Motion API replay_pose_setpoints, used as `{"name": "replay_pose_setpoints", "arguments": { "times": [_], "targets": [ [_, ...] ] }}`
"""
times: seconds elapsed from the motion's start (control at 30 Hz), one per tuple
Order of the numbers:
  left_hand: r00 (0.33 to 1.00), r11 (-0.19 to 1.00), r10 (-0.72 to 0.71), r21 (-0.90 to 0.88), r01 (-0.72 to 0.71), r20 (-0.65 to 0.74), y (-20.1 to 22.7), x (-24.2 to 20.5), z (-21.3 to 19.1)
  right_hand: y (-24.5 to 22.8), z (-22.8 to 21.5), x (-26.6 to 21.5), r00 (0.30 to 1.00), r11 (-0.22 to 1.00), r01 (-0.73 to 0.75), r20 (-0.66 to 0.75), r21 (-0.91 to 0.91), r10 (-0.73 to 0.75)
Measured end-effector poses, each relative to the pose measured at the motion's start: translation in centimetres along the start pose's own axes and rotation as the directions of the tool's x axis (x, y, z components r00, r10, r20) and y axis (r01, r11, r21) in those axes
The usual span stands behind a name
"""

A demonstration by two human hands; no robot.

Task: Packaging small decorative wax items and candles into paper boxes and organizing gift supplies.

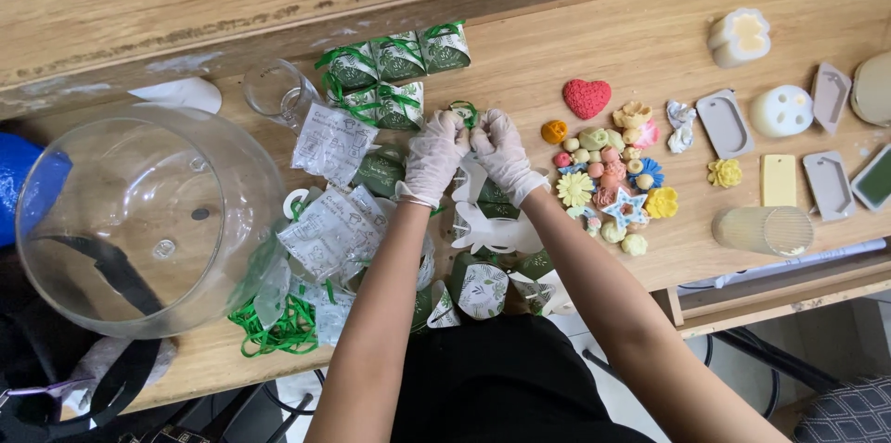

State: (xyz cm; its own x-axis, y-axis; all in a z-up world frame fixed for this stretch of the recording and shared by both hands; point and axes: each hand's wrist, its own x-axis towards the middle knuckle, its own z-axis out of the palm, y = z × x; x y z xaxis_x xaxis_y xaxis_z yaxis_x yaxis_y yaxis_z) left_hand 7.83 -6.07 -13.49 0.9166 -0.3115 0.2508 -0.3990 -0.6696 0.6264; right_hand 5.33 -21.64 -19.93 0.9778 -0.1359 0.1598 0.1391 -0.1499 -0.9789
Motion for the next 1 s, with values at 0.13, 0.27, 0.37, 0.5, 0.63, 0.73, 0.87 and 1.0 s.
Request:
{"name": "replay_pose_setpoints", "arguments": {
  "times": [0.13,0.27,0.37,0.5,0.63,0.73,0.87,1.0],
  "targets": [
    [0.998,0.998,-0.055,0.028,0.056,-0.016,2.3,-0.4,-0.7,-0.3,0.2,-0.2,0.993,0.994,-0.102,-0.06,-0.043,0.099],
    [0.929,0.948,-0.316,-0.097,0.302,-0.191,1.0,-0.8,2.6,-2.5,0.6,-0.2,0.987,0.989,-0.13,-0.09,0.064,0.135],
    [0.885,0.901,-0.431,-0.143,0.411,-0.176,-1.4,-1.1,5.5,-4.7,0.3,-0.5,0.998,0.99,0.012,-0.065,-0.139,-0.021],
    [0.91,0.918,-0.384,-0.165,0.359,-0.157,1.3,-1.1,1.3,-4.5,0.5,-0.6,0.99,0.957,0.061,-0.104,-0.282,-0.093],
    [0.92,0.933,-0.359,-0.096,0.348,-0.157,1.2,-1.3,1.1,-5.0,0.6,-0.5,0.961,0.936,0.192,-0.138,-0.294,-0.24],
    [0.918,0.926,-0.369,-0.136,0.351,-0.144,1.7,-1.4,0.6,-4.6,0.2,-0.6,0.985,0.972,0.086,-0.131,-0.217,-0.116],
    [0.922,0.928,-0.371,-0.075,0.364,-0.11,1.3,-1.2,0.3,-7.0,-0.5,-0.2,0.997,0.997,0.064,0.052,-0.035,-0.062],
    [0.932,0.939,-0.334,-0.134,0.317,-0.14,1.4,-1.2,0.3,-8.6,-1.3,0.1,0.968,0.963,0.198,0.194,-0.186,-0.162]
  ]
}}
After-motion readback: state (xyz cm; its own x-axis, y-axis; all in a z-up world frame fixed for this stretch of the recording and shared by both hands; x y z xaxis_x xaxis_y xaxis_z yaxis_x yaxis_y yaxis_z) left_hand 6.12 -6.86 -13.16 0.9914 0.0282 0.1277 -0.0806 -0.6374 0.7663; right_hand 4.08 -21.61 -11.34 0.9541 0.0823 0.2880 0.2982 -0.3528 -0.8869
